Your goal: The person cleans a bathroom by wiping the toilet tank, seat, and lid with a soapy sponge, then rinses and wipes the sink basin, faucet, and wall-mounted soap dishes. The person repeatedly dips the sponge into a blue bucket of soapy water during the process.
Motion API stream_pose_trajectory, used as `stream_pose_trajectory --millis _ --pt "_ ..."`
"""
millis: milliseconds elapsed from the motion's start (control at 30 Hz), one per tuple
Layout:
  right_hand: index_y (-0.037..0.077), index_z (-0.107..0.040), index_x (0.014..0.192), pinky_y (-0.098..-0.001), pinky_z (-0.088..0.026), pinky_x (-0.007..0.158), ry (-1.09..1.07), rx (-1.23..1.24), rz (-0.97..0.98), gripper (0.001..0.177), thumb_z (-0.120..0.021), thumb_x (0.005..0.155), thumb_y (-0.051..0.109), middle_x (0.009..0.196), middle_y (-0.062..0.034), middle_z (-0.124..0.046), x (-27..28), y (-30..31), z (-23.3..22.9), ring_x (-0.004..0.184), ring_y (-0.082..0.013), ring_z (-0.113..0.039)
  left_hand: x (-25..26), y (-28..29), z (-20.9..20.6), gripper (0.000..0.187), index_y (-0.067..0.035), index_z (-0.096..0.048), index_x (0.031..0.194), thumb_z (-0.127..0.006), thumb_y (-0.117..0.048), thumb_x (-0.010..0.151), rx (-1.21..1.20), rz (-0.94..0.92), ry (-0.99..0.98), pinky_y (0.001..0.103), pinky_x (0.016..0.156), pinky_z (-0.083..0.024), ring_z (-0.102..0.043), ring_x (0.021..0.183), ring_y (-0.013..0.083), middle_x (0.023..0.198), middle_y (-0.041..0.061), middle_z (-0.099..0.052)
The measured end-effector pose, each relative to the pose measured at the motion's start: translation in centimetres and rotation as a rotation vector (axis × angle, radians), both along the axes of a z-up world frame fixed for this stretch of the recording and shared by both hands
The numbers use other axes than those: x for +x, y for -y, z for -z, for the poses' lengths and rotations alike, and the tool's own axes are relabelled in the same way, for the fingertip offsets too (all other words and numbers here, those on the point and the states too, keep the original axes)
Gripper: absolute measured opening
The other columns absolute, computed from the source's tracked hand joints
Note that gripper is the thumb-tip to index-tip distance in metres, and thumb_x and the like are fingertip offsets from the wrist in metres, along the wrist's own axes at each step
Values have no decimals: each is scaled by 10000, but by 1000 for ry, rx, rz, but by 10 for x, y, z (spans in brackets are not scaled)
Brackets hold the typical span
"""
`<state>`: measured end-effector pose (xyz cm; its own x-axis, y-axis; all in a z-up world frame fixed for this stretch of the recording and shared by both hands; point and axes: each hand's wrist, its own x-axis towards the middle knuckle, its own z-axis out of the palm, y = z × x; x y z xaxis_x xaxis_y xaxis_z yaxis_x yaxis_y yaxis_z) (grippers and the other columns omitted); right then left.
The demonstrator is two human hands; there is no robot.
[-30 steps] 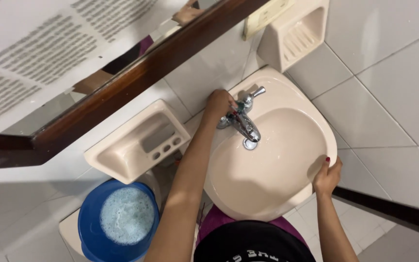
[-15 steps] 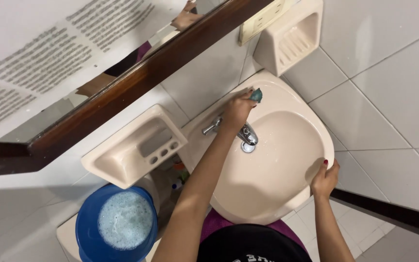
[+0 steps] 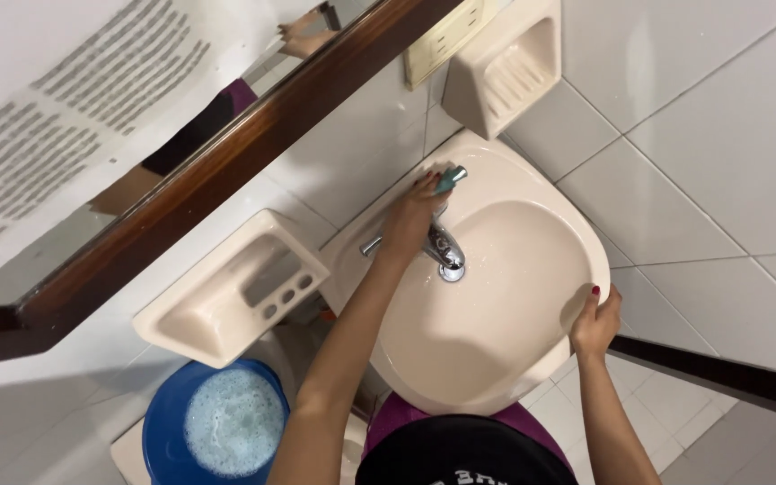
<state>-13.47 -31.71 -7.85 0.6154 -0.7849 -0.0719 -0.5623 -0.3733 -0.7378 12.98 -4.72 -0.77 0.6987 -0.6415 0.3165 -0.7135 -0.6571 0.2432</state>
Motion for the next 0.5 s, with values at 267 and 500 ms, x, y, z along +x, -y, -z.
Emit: stream_pose_trajectory --millis 267,500 --pt "7 -454 1456 -641 -429 1038 2 -32 -14 451 -385 1180 358 1298 -333 -570 -4 9 15 1232 -549 -539 0 32 25 494 -296 -404 1555 -376 -241 1066 114 -281 566 207 914 -562 -686 1098 85 1234 -35 -708" --pt "19 -468 1454 -627 -432 1040 4 -44 -4 439 -387 1183 356 1294 -303 -581 -4 5 11 1232 -525 -551 44 66 70 332 -192 -664 1211 -514 -205 915 82 -315 539 203 580 -535 -670 682 75 723 -56 -655"
